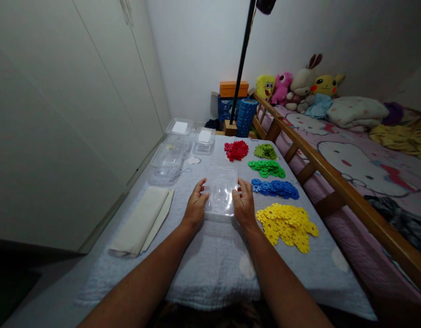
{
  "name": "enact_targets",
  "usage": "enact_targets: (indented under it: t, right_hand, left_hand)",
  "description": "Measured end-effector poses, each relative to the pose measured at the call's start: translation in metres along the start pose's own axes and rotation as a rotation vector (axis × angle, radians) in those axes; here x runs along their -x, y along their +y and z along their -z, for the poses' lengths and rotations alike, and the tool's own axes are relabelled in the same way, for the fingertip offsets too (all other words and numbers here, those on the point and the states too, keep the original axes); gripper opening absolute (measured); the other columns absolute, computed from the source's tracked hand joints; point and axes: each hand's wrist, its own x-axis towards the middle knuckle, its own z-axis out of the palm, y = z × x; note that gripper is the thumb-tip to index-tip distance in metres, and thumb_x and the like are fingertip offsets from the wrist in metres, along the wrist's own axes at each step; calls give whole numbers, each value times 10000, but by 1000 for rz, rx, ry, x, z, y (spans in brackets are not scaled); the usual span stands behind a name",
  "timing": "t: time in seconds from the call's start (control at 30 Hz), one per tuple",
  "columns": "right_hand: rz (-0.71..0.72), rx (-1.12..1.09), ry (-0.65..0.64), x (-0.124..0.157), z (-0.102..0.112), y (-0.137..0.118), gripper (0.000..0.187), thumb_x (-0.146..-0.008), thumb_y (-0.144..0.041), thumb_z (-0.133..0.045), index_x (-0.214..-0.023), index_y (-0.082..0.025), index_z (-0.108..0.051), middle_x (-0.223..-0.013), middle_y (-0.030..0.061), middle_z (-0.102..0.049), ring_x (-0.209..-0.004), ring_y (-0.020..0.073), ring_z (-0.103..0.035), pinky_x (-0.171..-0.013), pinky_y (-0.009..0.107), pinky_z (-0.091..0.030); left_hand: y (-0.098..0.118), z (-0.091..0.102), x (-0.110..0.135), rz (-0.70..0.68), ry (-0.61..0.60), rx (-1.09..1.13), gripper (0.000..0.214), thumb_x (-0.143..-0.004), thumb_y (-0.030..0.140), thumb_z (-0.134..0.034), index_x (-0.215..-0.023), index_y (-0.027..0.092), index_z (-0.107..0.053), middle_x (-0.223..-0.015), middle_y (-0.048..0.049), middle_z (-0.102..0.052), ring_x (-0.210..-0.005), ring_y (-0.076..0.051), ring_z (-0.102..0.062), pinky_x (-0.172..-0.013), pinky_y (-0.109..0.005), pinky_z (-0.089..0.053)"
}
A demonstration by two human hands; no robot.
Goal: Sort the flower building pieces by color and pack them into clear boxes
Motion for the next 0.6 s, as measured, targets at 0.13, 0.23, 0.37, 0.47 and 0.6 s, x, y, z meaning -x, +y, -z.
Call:
enact_targets:
  t: [0.13, 0.23, 0.37, 0.47, 0.6]
  right_hand:
    - [18, 22, -4, 0, 1, -1, 468, -932, -339, -483, -1370, -215, -594, -1262, 114, -558, -1105, 247, -567, -977, 462, -527]
    - [24, 43, 0, 1, 1, 0, 473, -931, -341, -487, -1378, -225, -590, -1280, 115, -556, -1127, 253, -566, -989, 472, -523]
    - [32, 83, 3, 1, 1, 1, 481, -928, -342, -487, -1384, -229, -593, -1287, 119, -553, -1156, 265, -562, -1009, 490, -511]
    - [37, 97, 3, 1, 1, 1, 491, -931, -339, -484, -1398, -224, -586, -1293, 124, -548, -1178, 271, -557, -1018, 498, -505]
    - [57, 107, -1, 1, 1, 0, 501, -945, -340, -470, -1420, -212, -565, -1314, 135, -547, -1184, 274, -559, -1019, 507, -500]
  left_hand:
    - [2, -1, 2, 8, -5, 24, 647, -818, 345, -615, -1454, 244, -564, -1222, -74, -592, -992, -185, -596, -964, -337, -483]
    - [4, -2, 2, 6, 13, 24, 628, -817, 342, -614, -1436, 244, -582, -1203, -72, -607, -994, -187, -600, -957, -335, -490]
    - [5, -2, 2, -4, 34, 13, 601, -816, 327, -609, -1411, 241, -606, -1209, -73, -617, -1033, -196, -604, -987, -347, -484]
    - [5, -2, 3, -7, 31, 19, 594, -819, 326, -600, -1407, 236, -607, -1214, -73, -621, -1042, -201, -607, -982, -349, -490]
    - [4, -2, 2, -3, 23, 19, 599, -813, 334, -598, -1402, 220, -606, -1211, -76, -620, -1021, -195, -607, -960, -336, -494]
